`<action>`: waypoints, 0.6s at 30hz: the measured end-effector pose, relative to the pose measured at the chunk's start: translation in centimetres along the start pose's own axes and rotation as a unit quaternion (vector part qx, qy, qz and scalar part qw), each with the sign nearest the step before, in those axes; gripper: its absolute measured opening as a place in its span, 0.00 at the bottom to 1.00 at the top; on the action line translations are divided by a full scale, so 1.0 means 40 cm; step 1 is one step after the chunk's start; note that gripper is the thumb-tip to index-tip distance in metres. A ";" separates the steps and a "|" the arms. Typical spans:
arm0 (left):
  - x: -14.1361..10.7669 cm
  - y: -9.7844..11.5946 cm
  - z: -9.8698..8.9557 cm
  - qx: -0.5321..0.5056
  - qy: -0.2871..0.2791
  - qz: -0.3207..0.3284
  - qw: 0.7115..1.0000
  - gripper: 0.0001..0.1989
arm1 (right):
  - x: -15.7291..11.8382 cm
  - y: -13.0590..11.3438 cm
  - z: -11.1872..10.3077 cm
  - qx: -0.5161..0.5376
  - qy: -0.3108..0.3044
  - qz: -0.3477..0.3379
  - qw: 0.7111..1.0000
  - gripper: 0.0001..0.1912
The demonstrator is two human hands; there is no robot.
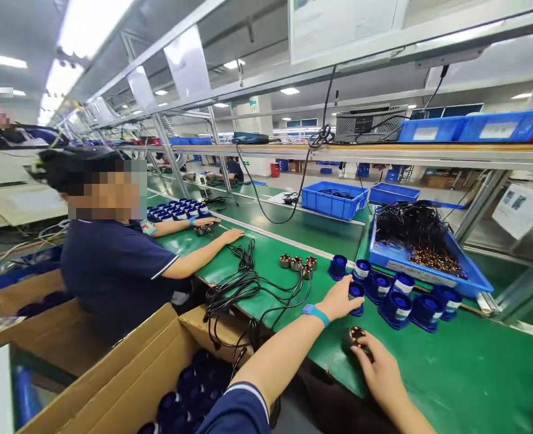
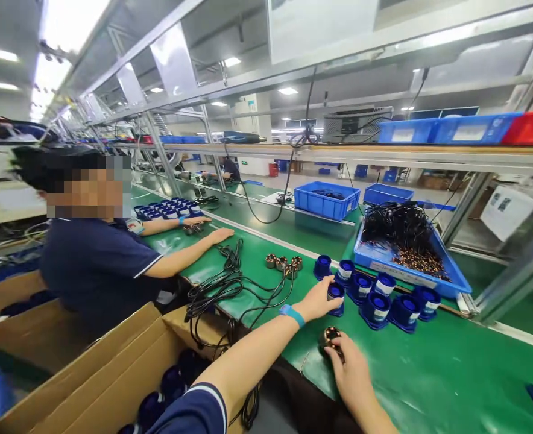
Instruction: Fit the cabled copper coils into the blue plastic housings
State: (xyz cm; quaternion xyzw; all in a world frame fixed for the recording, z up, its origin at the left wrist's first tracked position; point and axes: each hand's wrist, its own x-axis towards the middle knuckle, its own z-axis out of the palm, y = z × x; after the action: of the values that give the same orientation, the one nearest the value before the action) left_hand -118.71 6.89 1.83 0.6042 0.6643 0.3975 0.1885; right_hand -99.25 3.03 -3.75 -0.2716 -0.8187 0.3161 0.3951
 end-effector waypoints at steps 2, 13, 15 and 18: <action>-0.041 0.007 0.032 -0.052 0.037 -0.033 0.997 0.35 | -0.013 -0.035 -0.071 0.003 0.054 0.067 0.996 0.22; -0.156 0.023 0.123 -0.160 0.105 -0.071 0.979 0.37 | 0.197 -0.202 -0.209 -0.123 0.029 0.075 0.989 0.01; -0.164 0.034 0.117 -0.155 0.095 -0.041 0.982 0.28 | 0.222 -0.196 -0.179 -0.186 -0.078 0.119 0.972 0.01; -0.169 0.048 0.113 -0.169 0.076 -0.019 0.982 0.25 | 0.269 -0.196 -0.159 -0.309 -0.209 0.147 0.916 0.05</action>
State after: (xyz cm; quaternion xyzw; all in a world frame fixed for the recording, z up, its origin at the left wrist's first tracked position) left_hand -112.79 1.74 -1.03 0.5188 0.6112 0.5453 0.2447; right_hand -101.40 7.31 10.23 -0.4256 -0.8902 0.1510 0.0605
